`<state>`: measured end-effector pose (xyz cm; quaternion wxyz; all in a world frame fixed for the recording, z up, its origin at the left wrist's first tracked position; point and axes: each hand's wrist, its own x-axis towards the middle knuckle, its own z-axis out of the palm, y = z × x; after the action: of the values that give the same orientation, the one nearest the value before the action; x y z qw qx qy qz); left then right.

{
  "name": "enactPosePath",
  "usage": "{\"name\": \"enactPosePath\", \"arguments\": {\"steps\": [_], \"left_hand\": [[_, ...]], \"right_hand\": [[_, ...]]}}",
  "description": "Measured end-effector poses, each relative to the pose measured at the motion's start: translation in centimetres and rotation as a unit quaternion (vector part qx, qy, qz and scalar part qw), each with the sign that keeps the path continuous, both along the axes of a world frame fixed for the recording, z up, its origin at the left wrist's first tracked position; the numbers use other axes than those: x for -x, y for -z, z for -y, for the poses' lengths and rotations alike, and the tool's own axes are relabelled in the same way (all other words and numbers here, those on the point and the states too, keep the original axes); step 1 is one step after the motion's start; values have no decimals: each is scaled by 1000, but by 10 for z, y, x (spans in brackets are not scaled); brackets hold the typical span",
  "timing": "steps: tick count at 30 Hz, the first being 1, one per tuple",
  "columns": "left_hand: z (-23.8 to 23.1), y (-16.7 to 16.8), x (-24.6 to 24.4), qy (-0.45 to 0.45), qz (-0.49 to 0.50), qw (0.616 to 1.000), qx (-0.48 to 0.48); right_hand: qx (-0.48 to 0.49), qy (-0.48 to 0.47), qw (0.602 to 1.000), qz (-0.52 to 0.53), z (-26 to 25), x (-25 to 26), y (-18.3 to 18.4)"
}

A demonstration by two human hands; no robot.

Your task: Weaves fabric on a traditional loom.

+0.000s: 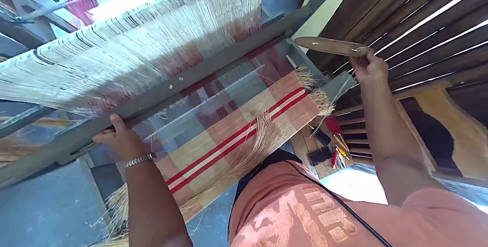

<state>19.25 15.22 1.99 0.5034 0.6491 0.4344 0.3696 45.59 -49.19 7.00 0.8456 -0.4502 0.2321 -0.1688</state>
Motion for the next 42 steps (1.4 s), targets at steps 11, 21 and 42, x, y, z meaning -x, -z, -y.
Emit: {"name": "enactPosePath", "arguments": {"steps": [11, 21, 42], "left_hand": [[-32, -19, 12, 6, -117, 991, 63], [-57, -18, 44, -75, -266, 960, -38], [-85, -16, 60, 37, -227, 968, 99]], "right_hand": [[12, -53, 996, -70, -87, -118, 52], [78, -225, 964, -114, -151, -130, 75], [659, -414, 624, -66, -171, -30, 69]]}}
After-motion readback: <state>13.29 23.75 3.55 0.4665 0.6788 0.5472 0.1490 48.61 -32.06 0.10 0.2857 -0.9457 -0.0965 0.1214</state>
